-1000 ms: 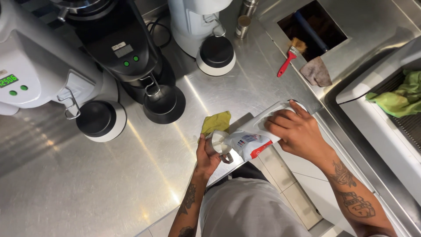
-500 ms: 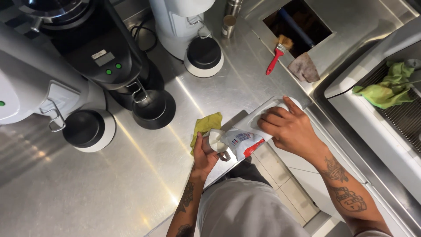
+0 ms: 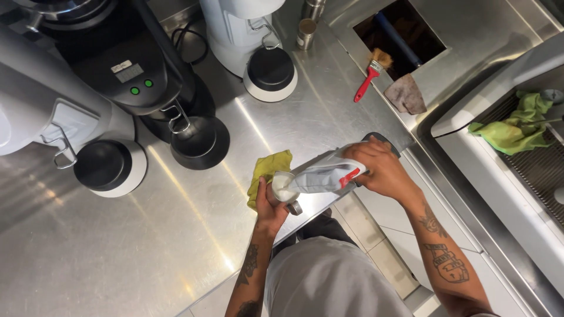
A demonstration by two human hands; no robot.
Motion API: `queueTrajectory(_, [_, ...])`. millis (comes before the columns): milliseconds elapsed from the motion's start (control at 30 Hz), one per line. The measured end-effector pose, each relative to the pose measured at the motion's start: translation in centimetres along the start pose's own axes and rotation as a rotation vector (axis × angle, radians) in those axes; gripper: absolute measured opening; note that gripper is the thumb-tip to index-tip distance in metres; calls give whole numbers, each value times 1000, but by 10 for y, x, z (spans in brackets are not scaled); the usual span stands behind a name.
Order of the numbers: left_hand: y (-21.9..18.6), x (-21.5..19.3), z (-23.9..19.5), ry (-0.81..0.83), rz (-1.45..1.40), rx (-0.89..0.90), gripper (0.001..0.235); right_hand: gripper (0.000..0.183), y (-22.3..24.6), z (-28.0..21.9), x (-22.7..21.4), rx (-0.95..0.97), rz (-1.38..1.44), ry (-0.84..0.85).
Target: The person grinds coffee beans into a portafilter, tamps the grounds, and brews espresso shots into cups. They steam milk in a metal pitcher using the espresso machine's steam wand, then pour the milk into the espresso to create latte art. Finally, the person places the finished coffee cups and a plate of food onto a serving tray.
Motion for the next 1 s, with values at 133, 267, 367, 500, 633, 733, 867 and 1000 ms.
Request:
queueTrajectory(133, [-7,-1,-10,-65,-36,32,71,58,-27,-3,41,152,291,54])
queueTrajectory(267, [3,-47,9,199,-160,82,72,63,-49,-8,94,272,540,49])
queueTrajectory(367, [-13,-27,-20,227,-143,112,75,62,-72,-16,169,358,732,34])
queueTrajectory(500, [-33,6,-86,-33,33,109,80,70,-36,4,214,400,906,0])
queueTrajectory(633, [-41,16,-113,18,39,134,83,90,36,40,255,421,1129,86])
queueTrajectory(733, [-33,26,-121,114,23,118,83,93,70,41,221,126,974,51])
queueTrajectory(867, [-5,54,-109,291,-10,31,89,61,7,3,152,-25,419,-259])
queueTrajectory(1000, [46,86,-94,421,-27,-148,96,36,-129,-109,18,469,36,-599])
Point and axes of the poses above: each hand's wrist, its own z-axis towards the middle knuckle, its own x-axis out of the palm, y = z × x, the point moved 9 cm from there along z, towards the middle knuckle, and after that the axes turned 3 degrees about -z, right-handed, at the moved point
